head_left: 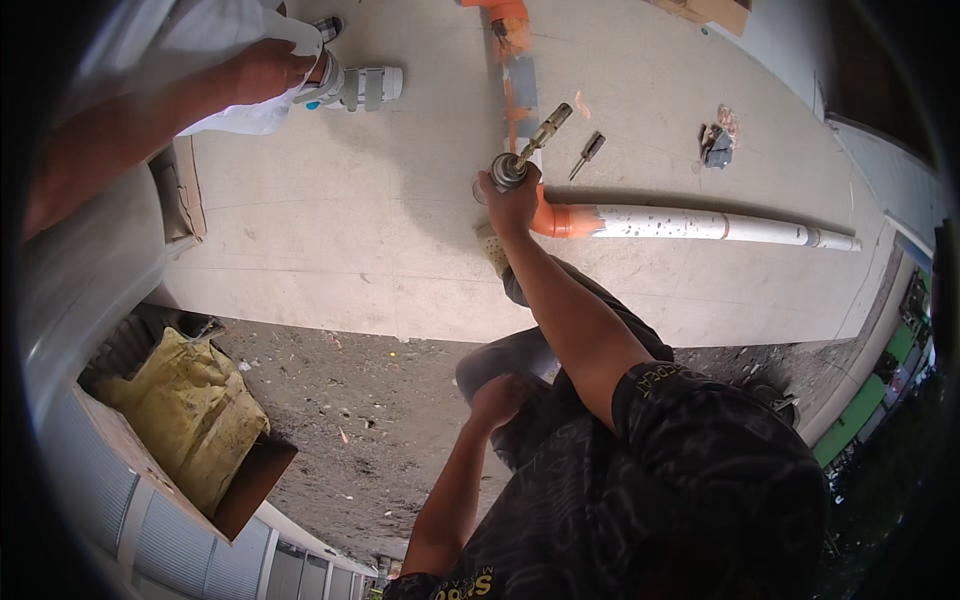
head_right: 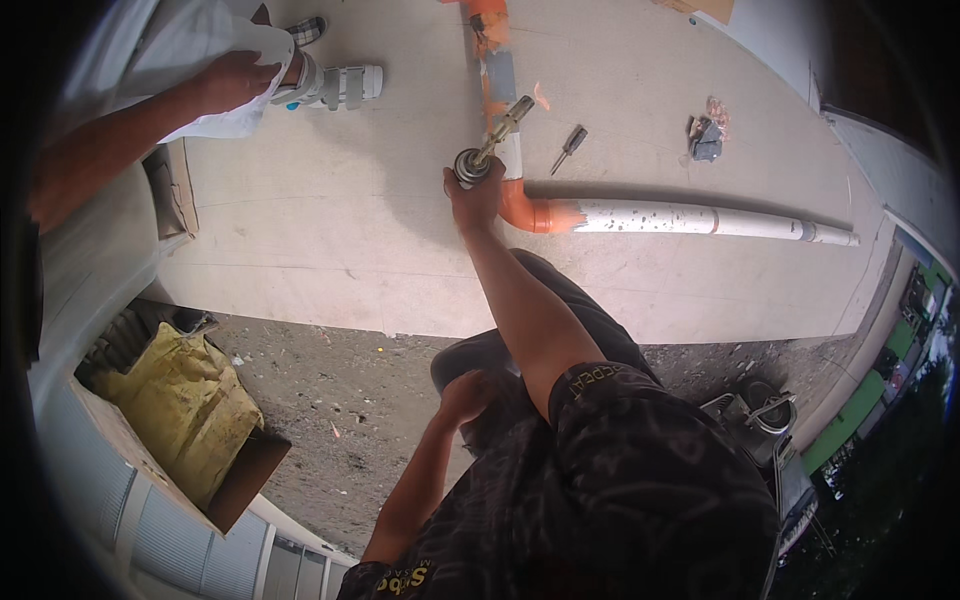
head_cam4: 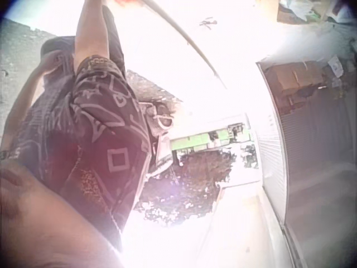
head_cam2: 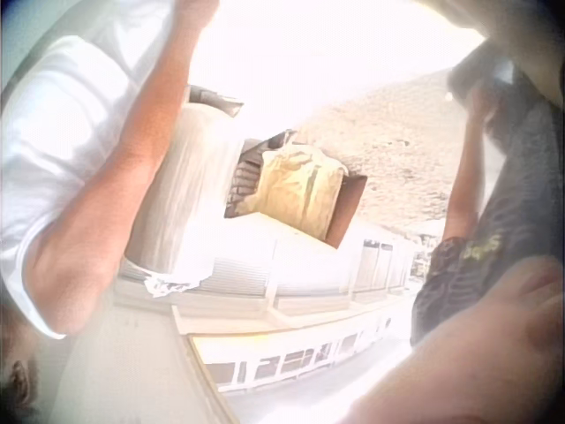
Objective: The person retrieves a blowtorch from a scooter's under-seat storage, ignites it, and uses it to heat a long orange-and-white PVC pipe lying on the floor. The person rotates the pipe while applying the flame to different sections.
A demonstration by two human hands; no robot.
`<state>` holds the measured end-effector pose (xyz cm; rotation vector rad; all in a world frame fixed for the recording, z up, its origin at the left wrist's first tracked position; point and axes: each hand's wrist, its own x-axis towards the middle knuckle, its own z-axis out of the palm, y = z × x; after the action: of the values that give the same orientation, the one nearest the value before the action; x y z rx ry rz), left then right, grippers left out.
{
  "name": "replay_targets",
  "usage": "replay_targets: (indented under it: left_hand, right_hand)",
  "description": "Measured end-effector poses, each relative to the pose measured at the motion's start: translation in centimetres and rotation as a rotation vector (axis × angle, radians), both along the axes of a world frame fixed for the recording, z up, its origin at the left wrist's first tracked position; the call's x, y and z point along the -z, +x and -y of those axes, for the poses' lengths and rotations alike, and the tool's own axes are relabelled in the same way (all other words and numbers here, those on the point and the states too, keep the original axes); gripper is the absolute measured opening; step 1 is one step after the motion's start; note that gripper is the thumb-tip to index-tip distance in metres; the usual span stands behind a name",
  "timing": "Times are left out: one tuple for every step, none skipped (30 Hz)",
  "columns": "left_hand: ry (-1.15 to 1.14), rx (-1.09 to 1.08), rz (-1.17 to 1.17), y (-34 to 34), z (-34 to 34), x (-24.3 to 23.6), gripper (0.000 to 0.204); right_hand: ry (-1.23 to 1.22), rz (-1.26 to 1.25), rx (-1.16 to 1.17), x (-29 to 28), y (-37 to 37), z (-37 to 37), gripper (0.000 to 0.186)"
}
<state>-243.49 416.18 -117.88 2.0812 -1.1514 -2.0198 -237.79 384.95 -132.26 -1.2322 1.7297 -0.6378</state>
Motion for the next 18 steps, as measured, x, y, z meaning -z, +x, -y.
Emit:
replay_targets:
  left_hand:
    - [0.025,-0.037,-0.012,2.4,0.5,-0.6,0.037]
    - [0.063,-0.027,0.026,4.7,1.5,-0.7,0.036]
    - [0.04,-0.028,0.068,6.9,2.4,-0.9,0.035]
    - [0.009,-0.032,0.107,8.9,3.7,-0.6,0.034]
    - [0.015,0.019,0.086,11.0,4.9,-0.1,0.029]
    - [-0.089,0.139,0.07,13.0,6.3,0.5,0.025]
    - [-0.164,0.274,0.08,14.8,7.7,1.0,0.021]
    - [-0.118,0.396,0.104,16.4,9.9,2.5,0.019]
    - [-0.148,0.599,0.091,18.0,12.2,3.9,0.016]
    - [-0.164,0.418,0.049,19.3,13.8,4.7,0.021]
    - [-0.025,0.233,0.015,20.2,15.8,6.4,0.032]
    - [0.166,0.06,-0.001,21.0,17.3,8.0,0.043]
    - [0.174,0.027,-0.022,22.0,18.9,9.6,0.043]
    - [0.186,0.011,-0.038,22.7,21.1,11.6,0.044]
    - [0.142,-0.007,-0.049,23.0,22.9,13.5,0.044]
    - [0.122,-0.039,-0.045,23.5,24.5,15.2,0.045]
    - [0.091,-0.085,-0.051,23.8,26.3,16.9,0.046]
    - [0.074,-0.129,-0.057,24.0,27.9,18.4,0.048]
  right_hand:
    - [-0.007,0.0,0.035,0.1,-0.4,0.0,0.07]
    - [-0.012,-0.001,0.077,0.1,-0.9,0.0,0.067]
    - [-0.019,0.056,0.112,0.0,-1.5,0.0,0.064]
    - [0.055,0.043,0.15,-0.2,-2.2,0.1,0.064]
    - [0.079,0.039,0.181,-0.3,-2.9,0.2,0.064]
    - [0.102,0.036,0.211,-0.5,-3.7,0.2,0.064]
    - [0.137,0.023,0.249,-0.5,-4.5,0.2,0.063]
    - [0.173,0.021,0.284,-0.4,-5.2,0.2,0.063]
    - [0.1,0.032,0.313,-0.2,-5.8,0.0,0.062]
    - [0.092,0.05,0.346,0.3,-6.4,-0.1,0.061]
    - [0.136,0.057,0.368,0.9,-6.9,-0.6,0.063]
    - [0.133,0.032,0.35,1.7,-7.3,-1.2,0.066]
    - [0.163,0.023,0.388,2.7,-7.4,-1.9,0.067]
    - [0.163,0.02,0.429,3.9,-7.4,-2.7,0.068]
    - [0.142,-0.018,0.457,5.2,-7.1,-3.4,0.07]
    - [0.153,0.023,0.516,6.6,-6.4,-4.2,0.07]
    - [0.121,0.051,0.57,8.4,-5.8,-4.8,0.07]
    - [0.065,0.068,0.618,9.9,-5.2,-5.8,0.069]
